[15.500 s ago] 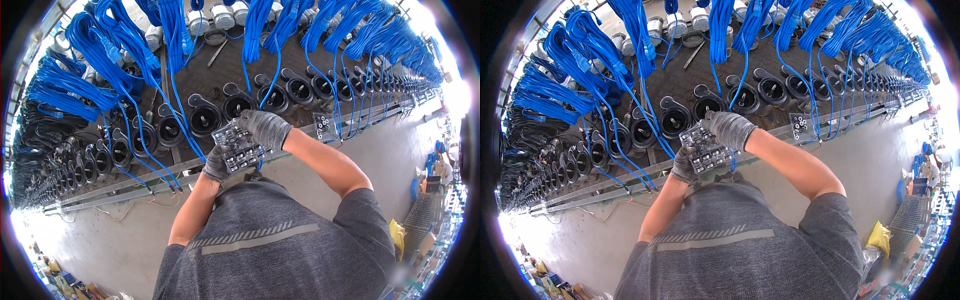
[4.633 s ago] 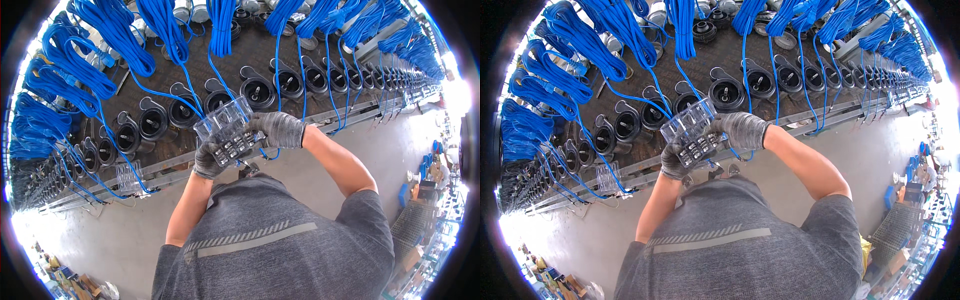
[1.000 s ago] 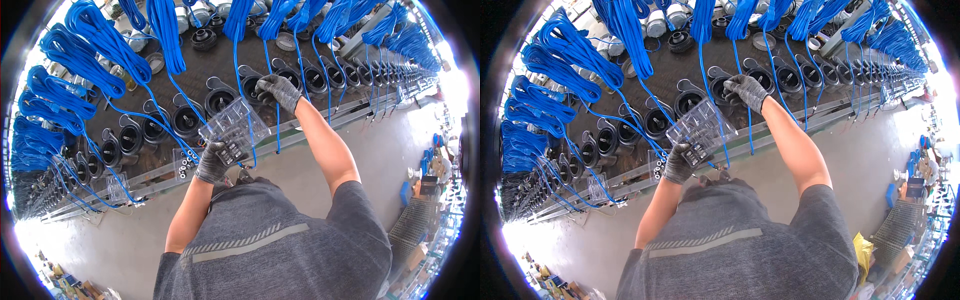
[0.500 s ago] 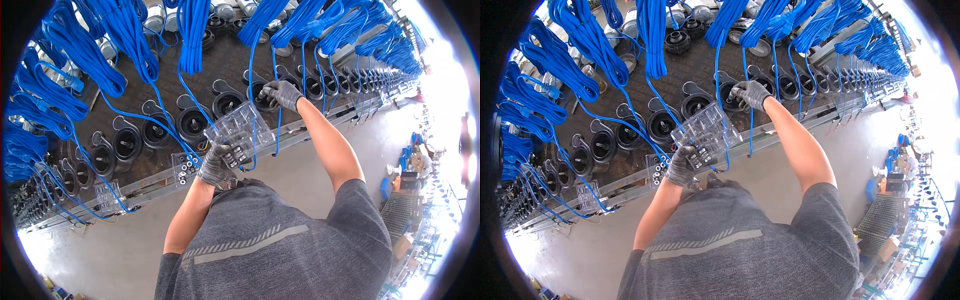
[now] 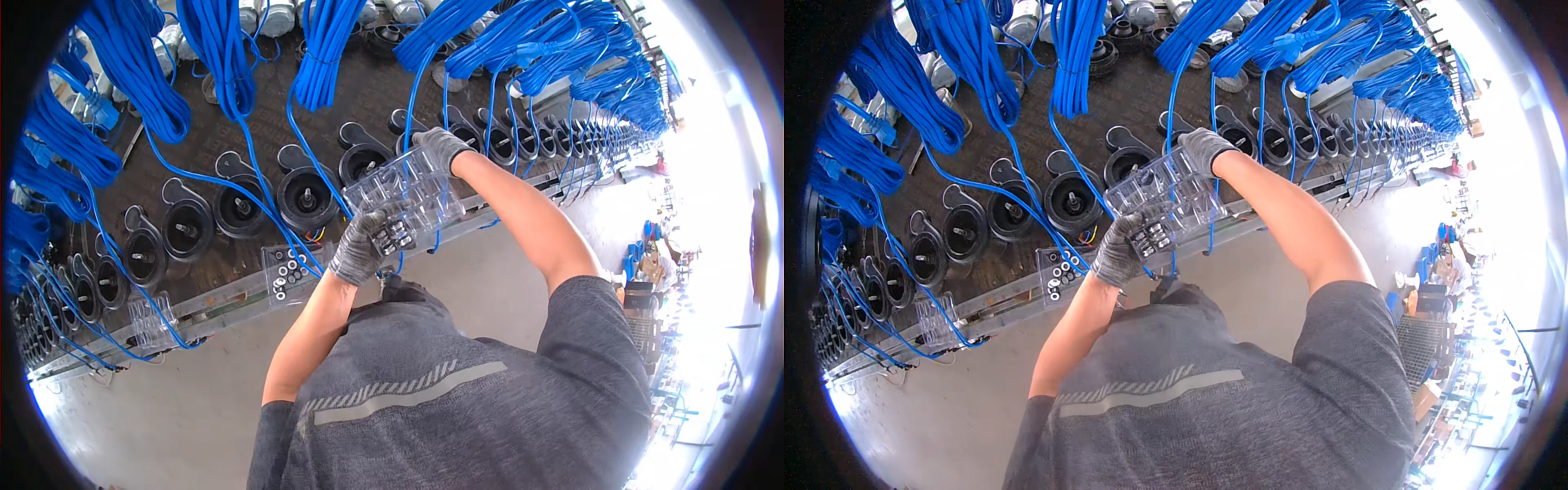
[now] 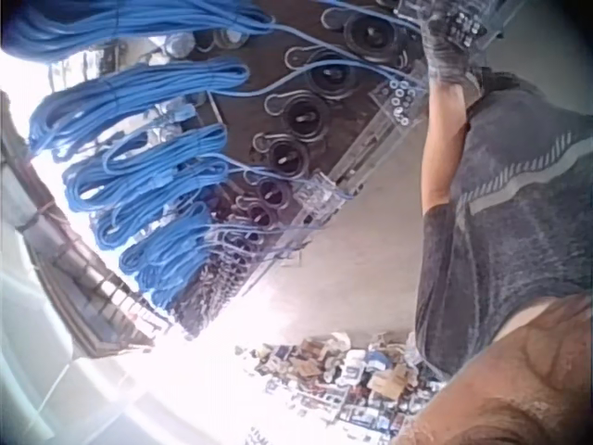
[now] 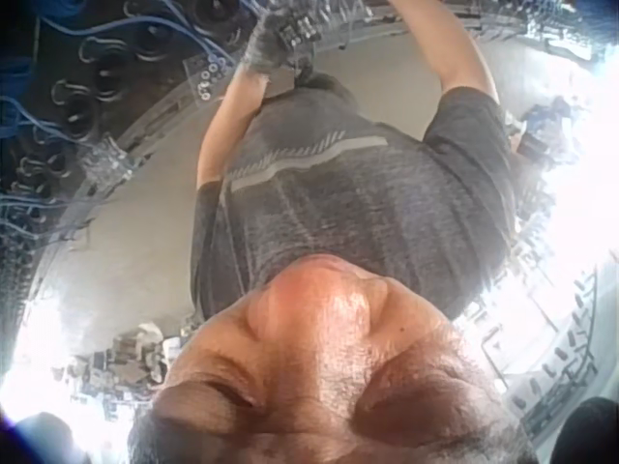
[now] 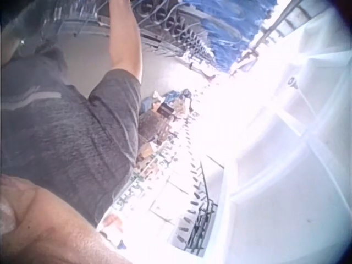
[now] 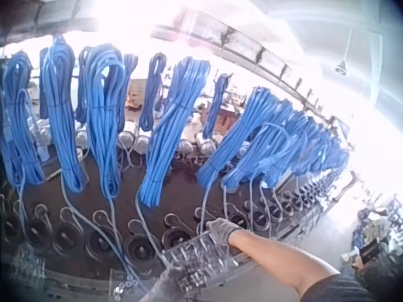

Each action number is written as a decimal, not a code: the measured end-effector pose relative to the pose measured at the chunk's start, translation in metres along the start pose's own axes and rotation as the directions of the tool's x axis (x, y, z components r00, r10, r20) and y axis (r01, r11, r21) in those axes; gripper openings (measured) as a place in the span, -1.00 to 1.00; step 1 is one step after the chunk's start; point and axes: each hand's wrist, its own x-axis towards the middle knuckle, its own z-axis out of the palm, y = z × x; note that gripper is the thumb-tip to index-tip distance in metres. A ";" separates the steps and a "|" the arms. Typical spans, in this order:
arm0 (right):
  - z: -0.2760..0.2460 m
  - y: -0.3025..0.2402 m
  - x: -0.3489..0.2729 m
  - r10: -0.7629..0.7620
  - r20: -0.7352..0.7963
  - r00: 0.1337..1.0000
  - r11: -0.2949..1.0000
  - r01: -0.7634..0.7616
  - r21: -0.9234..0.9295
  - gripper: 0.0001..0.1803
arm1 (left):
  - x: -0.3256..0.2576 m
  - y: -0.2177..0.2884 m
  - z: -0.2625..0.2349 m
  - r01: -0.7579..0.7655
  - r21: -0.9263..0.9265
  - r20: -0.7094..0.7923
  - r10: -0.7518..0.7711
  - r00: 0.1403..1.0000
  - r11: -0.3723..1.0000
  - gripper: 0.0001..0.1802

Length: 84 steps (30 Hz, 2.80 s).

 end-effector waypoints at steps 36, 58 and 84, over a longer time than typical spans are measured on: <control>0.009 0.067 -0.153 -0.447 -0.177 0.877 0.608 0.443 0.659 -0.48 | 0.122 -0.100 0.020 -0.188 0.174 -0.174 0.218 0.960 0.967 -0.54; 0.040 0.143 -0.071 0.151 0.188 0.971 0.115 -0.206 0.972 -0.63 | 0.079 -0.094 0.014 -0.238 0.174 -0.262 0.278 0.924 0.956 -0.69; 0.027 0.125 -0.028 -0.173 -0.043 0.984 0.979 0.177 0.101 -0.77 | 0.125 -0.089 0.024 -0.209 0.293 -0.179 0.269 0.946 0.933 -0.57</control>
